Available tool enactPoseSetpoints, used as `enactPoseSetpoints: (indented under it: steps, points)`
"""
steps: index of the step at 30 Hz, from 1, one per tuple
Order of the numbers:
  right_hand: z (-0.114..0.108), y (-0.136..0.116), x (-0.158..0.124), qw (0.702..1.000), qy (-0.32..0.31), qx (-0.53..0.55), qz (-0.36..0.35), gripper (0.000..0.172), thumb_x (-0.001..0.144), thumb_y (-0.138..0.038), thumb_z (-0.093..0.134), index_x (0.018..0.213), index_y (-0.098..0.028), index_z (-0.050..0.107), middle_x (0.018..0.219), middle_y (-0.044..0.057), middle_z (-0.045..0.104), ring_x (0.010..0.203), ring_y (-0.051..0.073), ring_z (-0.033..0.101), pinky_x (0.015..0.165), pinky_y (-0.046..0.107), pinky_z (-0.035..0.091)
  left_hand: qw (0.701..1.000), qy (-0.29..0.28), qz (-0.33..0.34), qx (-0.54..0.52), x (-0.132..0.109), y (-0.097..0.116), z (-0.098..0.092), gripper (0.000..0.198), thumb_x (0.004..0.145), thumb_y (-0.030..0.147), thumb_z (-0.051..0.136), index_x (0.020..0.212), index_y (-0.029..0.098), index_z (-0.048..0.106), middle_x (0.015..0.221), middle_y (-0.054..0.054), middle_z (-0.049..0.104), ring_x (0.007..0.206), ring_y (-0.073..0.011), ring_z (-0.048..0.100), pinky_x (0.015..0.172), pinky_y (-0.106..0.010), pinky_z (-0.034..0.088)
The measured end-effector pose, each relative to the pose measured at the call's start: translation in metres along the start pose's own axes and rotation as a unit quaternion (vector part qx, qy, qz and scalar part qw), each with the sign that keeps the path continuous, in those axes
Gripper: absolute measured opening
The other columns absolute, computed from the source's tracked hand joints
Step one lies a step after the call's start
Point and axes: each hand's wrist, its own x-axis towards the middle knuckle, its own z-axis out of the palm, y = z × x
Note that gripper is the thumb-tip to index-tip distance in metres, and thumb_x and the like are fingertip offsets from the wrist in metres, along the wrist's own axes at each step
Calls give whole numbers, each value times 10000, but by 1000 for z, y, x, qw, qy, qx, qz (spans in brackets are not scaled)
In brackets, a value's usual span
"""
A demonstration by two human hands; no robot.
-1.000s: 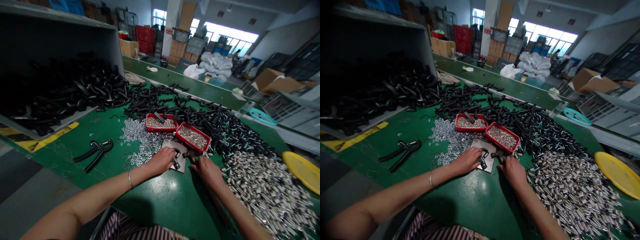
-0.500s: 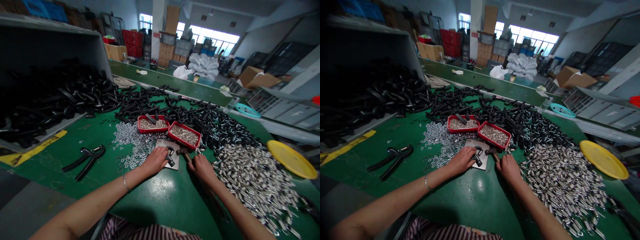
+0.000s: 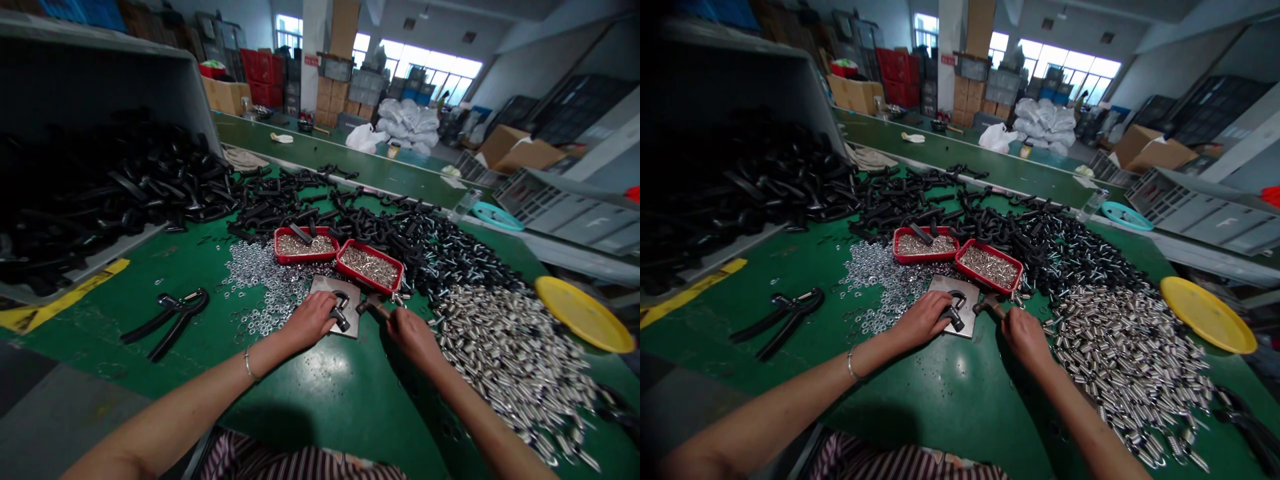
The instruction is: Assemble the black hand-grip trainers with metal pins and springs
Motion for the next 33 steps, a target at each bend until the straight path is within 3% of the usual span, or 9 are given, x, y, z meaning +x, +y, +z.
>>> enactPoseSetpoints:
  steps: [5,10,12,14,16,20,25,29,33]
  points:
    - [-26,-1,-13,992,-55,103,50,294,960,-351,456,1195,-186,519,877,69,718,699,222,670,597,286,441,1000,-10,-4,-2,1,1,-2,305,917,217,584,1213,187,517,1272,-118,568,1192,-283,518,1042,-480,440]
    - [-35,-26,-2,986,74,152,1,428,1002,-309,424,1418,-227,475,1344,99,639,1148,245,648,937,351,504,1000,-6,1,-12,2,0,-1,327,919,235,580,1236,192,512,1287,-126,564,1211,-287,511,1051,-499,429]
    - [-32,-34,7,988,84,133,3,425,1006,-290,412,1417,-226,497,1339,95,645,1140,246,654,944,356,512,1000,-9,2,-16,2,1,-2,328,917,235,581,1236,199,515,1283,-124,567,1213,-284,513,1054,-493,428]
    - [-30,-38,14,992,47,113,0,430,994,-266,426,1415,-235,510,1297,87,672,1077,253,682,895,362,539,1000,-3,-9,-12,0,3,-3,344,907,244,595,1239,203,514,1295,-123,560,1227,-288,507,1062,-492,419]
    - [-31,-42,16,991,36,127,-12,436,981,-258,450,1412,-242,516,1308,80,668,1086,256,679,898,369,545,999,18,-44,5,-3,6,-1,465,882,288,640,1303,188,471,1344,-147,525,1261,-315,478,1078,-511,391]
    - [-37,-53,14,977,121,176,-30,447,988,-274,447,1429,-228,504,1340,100,642,1163,253,639,975,375,515,990,50,-123,41,-8,11,6,855,837,365,694,1495,119,207,1341,-215,503,1252,-371,466,1057,-553,371]
    - [-38,-62,17,990,-23,119,-74,458,968,-211,450,1418,-269,520,1224,76,698,1021,226,682,851,314,539,989,48,-129,48,-5,12,8,956,864,337,646,1542,127,5,1371,-245,480,1231,-377,487,1026,-553,374]
    - [-31,-47,9,958,36,286,9,420,942,-343,532,1343,-219,566,1249,99,678,1021,254,671,876,362,537,989,38,-126,65,-5,11,6,951,857,375,657,1540,107,52,1304,-226,531,1196,-375,510,1023,-549,387]
    - [-15,1,-22,903,88,374,194,550,912,-499,537,1373,-199,523,1053,100,719,665,217,663,576,329,536,991,31,-127,39,-4,11,-1,881,838,354,676,1516,82,183,1267,-230,569,1188,-376,526,1024,-557,397]
